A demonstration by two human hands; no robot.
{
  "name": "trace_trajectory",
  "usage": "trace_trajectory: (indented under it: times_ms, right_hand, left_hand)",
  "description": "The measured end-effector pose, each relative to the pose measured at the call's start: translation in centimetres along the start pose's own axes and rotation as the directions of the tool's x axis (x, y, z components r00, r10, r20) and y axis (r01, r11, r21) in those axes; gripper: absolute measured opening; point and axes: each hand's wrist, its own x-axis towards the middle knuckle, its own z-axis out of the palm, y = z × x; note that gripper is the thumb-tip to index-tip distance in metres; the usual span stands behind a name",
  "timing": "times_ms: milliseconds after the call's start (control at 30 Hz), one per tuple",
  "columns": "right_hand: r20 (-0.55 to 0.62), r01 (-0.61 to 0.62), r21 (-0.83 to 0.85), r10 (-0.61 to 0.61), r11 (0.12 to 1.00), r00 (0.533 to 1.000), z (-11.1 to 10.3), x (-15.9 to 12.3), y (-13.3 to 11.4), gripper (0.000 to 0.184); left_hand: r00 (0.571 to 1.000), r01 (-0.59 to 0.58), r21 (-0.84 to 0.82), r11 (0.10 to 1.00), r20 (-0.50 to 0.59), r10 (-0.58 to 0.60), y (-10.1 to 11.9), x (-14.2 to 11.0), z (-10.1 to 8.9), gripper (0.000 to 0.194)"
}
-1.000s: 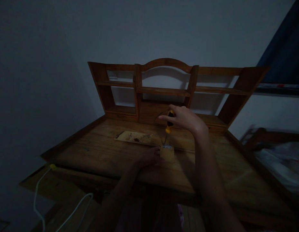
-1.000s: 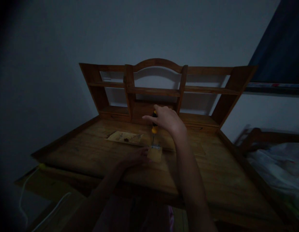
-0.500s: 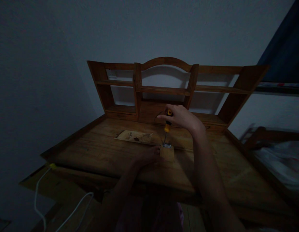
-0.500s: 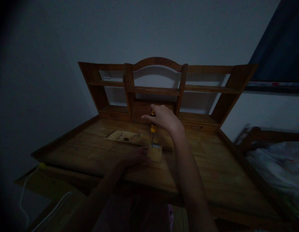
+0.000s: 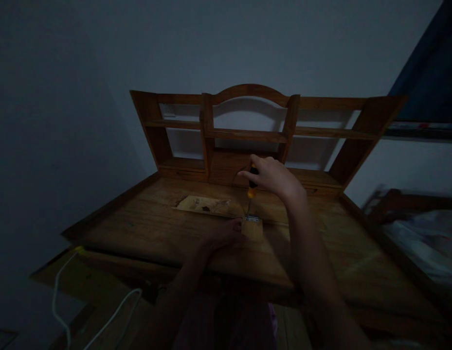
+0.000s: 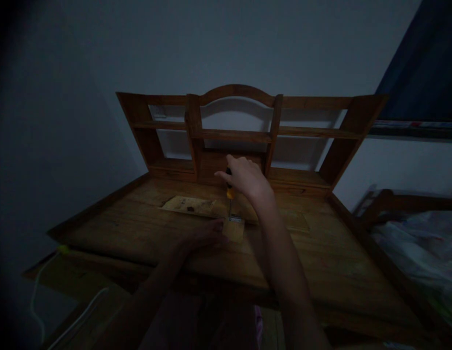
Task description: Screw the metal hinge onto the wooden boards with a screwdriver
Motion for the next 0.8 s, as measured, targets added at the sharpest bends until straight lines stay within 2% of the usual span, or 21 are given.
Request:
trace_trajectory:
  times_ms: [67,133,267,367,500,700,800]
  right_hand:
    - [0.013,-0.001,-0.014,0.001,1.000,1.000,0.0,0.0,-0.2,0.042]
    - [0.040,0.041,0.045,-0.043,0.998,0.998,0.0,0.1,-0.3,0.041]
    - [0.059,0.108,0.128,-0.116,0.986,0.991,0.0,0.2,-0.5,0.030]
    - [0.043,0.083,0.087,-0.087,0.993,0.995,0.1,0.1,-0.8,0.030]
    - [0.022,0.037,-0.006,-0.037,0.999,0.999,0.0,0.1,-0.9,0.040]
    - [0.049,0.087,0.114,-0.093,0.990,0.994,0.2,0.6,-0.1,0.025]
    - [0.033,0.099,0.116,-0.104,0.988,0.994,0.4,0.6,0.0,0.026]
  left_hand:
    - [1.000,-0.014,-0.005,1.000,0.008,0.014,0.0,0.1,-0.1,0.049]
    - [1.000,-0.024,-0.036,0.999,0.017,0.024,-0.1,0.2,-0.1,0.048]
    - [1.000,0.013,-0.102,0.995,-0.026,-0.016,-0.3,0.1,0.1,0.055]
    - [0.999,0.020,-0.153,0.988,-0.042,-0.027,-0.1,-0.1,0.5,0.054]
    - [0.996,0.021,-0.175,0.984,-0.077,-0.035,0.7,-0.4,0.9,0.046]
    - [0.994,0.055,-0.226,0.973,-0.082,-0.076,0.8,-0.4,0.9,0.051]
    - [0.993,0.058,-0.229,0.972,-0.083,-0.079,0.4,-0.2,0.7,0.055]
